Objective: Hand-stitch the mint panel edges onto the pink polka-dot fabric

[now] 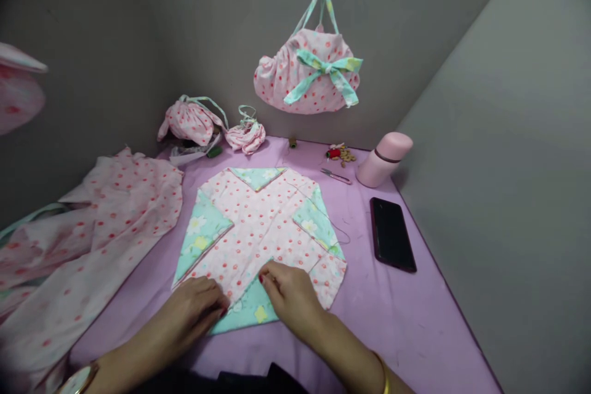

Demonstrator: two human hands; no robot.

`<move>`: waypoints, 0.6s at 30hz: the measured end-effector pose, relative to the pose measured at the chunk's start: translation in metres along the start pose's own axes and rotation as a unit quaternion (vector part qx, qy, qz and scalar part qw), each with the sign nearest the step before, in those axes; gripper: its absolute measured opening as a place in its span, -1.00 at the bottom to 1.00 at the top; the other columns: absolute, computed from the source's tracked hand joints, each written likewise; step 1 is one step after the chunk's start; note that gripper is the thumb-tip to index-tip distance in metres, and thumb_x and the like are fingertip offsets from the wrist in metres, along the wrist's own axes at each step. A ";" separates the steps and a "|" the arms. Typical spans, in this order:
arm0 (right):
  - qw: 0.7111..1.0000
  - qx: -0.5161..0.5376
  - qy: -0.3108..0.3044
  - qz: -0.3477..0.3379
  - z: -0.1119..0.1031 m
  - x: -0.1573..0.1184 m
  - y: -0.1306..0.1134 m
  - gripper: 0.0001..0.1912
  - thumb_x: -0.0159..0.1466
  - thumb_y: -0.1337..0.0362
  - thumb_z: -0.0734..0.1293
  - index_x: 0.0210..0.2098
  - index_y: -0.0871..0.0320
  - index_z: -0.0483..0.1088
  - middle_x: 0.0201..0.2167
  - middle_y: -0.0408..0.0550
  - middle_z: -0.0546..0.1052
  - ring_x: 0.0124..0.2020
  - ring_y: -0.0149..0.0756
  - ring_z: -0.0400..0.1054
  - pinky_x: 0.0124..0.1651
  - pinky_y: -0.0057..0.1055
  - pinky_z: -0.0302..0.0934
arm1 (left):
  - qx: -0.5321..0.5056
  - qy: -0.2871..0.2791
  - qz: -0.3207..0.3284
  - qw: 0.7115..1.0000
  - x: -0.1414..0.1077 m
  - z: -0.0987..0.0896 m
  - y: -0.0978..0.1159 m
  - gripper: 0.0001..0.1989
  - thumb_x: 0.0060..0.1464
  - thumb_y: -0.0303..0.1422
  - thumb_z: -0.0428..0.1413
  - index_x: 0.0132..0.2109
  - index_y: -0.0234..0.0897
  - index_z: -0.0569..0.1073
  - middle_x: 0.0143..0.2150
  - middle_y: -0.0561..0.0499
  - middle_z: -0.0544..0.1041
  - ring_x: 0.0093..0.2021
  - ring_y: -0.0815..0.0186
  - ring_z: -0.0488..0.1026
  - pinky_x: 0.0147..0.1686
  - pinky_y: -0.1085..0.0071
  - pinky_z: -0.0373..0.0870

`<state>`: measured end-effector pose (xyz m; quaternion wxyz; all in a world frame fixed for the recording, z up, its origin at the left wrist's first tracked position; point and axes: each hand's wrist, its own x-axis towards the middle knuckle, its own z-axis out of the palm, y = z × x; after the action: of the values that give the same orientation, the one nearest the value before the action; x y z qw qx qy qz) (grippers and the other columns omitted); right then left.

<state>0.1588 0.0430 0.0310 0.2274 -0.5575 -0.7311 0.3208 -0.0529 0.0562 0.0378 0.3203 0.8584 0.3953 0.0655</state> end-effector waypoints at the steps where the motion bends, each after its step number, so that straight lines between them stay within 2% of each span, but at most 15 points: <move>1: 1.000 -0.003 -0.009 -0.007 0.003 -0.001 -0.003 -0.85 0.23 0.36 0.16 -0.32 0.14 0.35 -0.56 -0.19 0.40 -0.53 -0.41 0.26 -0.43 -0.51 0.06 | 0.001 -0.001 -0.001 1.000 0.000 0.000 0.000 -0.83 0.12 -0.43 -0.07 -0.35 -0.23 0.40 -0.37 0.00 0.47 -0.31 0.25 0.36 -0.29 0.33 0.22; 4: 0.999 -0.015 -0.031 -0.022 0.015 -0.001 -0.007 -0.82 0.18 0.33 0.24 -0.21 0.09 0.36 -0.53 -0.19 0.45 -0.52 -0.39 0.29 -0.43 -0.52 0.06 | 0.005 -0.002 -0.006 1.000 -0.002 0.000 -0.001 -0.84 0.11 -0.41 -0.06 -0.35 -0.23 0.40 -0.37 0.00 0.47 -0.31 0.25 0.37 -0.30 0.34 0.22; 9: 0.998 -0.037 -0.036 -0.022 0.028 0.000 -0.003 -0.88 0.16 0.34 0.26 -0.29 0.09 0.38 -0.46 -0.15 0.50 -0.42 -0.34 0.35 -0.37 -0.49 0.07 | 0.003 0.005 -0.017 1.000 -0.005 -0.003 -0.001 -0.82 0.13 -0.38 -0.07 -0.35 -0.23 0.41 -0.36 -0.01 0.47 -0.30 0.23 0.36 -0.28 0.30 0.19; 13: 0.998 -0.042 -0.035 -0.020 0.027 0.000 -0.004 -0.89 0.17 0.34 0.25 -0.29 0.09 0.38 -0.46 -0.17 0.49 -0.42 -0.35 0.35 -0.36 -0.50 0.07 | -0.007 0.004 -0.014 1.000 -0.005 -0.001 0.000 -0.87 0.09 -0.36 -0.02 -0.34 -0.23 0.40 -0.35 -0.01 0.47 -0.28 0.21 0.36 -0.27 0.30 0.19; 18: 0.999 -0.042 -0.032 -0.011 0.024 -0.001 -0.008 -0.84 0.17 0.33 0.25 -0.24 0.10 0.37 -0.54 -0.19 0.45 -0.53 -0.38 0.30 -0.42 -0.51 0.07 | -0.019 0.019 -0.020 0.999 -0.009 -0.003 0.001 -0.82 0.11 -0.37 -0.07 -0.38 -0.22 0.39 -0.38 -0.01 0.46 -0.31 0.23 0.35 -0.28 0.32 0.21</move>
<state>0.1371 0.0359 0.0200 0.1837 -0.5476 -0.7570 0.3055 -0.0593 0.0511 0.0417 0.3307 0.8424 0.4174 0.0827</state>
